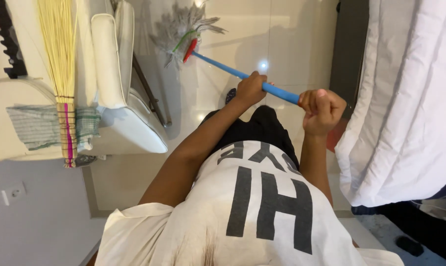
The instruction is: The person mops a tiled floor using a blue-handled string mop. They move the mop back and forth across the floor, navigating around a white chair, a metal rack, and a bed with white linens. The person wears a white t-shirt and black pants while performing the task.
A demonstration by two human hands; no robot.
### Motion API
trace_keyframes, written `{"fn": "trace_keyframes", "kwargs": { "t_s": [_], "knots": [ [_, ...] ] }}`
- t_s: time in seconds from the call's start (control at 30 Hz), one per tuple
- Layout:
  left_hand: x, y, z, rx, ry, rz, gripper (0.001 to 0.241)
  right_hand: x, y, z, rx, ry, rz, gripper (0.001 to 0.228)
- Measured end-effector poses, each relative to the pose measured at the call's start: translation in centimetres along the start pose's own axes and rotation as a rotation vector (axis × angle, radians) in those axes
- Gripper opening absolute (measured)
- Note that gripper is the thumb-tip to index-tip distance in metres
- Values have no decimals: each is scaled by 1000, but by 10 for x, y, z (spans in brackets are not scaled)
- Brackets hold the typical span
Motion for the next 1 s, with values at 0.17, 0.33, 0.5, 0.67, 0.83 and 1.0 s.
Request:
{"fn": "trace_keyframes", "kwargs": {
  "t_s": [0.17, 0.33, 0.5, 0.67, 0.83, 1.0],
  "knots": [
    [41, 32, -5, 95, -75, -8, 16, -35, -26, 28, -23, 62, 46, 57],
    [91, 118, -31, 205, -209, -22, 12, -95, -86, 46, -109, 137, 171, 54],
    [197, 184, -69, 290, -265, -28, 21, -154, -126, 79, -224, 205, 331, 51],
    [229, 219, -45, 377, -8, -205, 77, -143, -146, 106, -45, 343, 569, 42],
    [208, 247, -29, 452, -212, -59, 40, -176, -136, 111, -250, 231, 473, 56],
    [174, 277, -22, 449, -58, -150, 27, -207, -151, 89, -190, 153, 381, 55]
  ]
}}
Point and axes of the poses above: each hand's wrist, its own z-axis away from the middle knuckle, its own x-axis out of the palm, y = z × x, the point moved 3 cm from there along -z, towards the middle knuckle, and after that the axes turned 4 degrees about x, right-handed, at the moved point
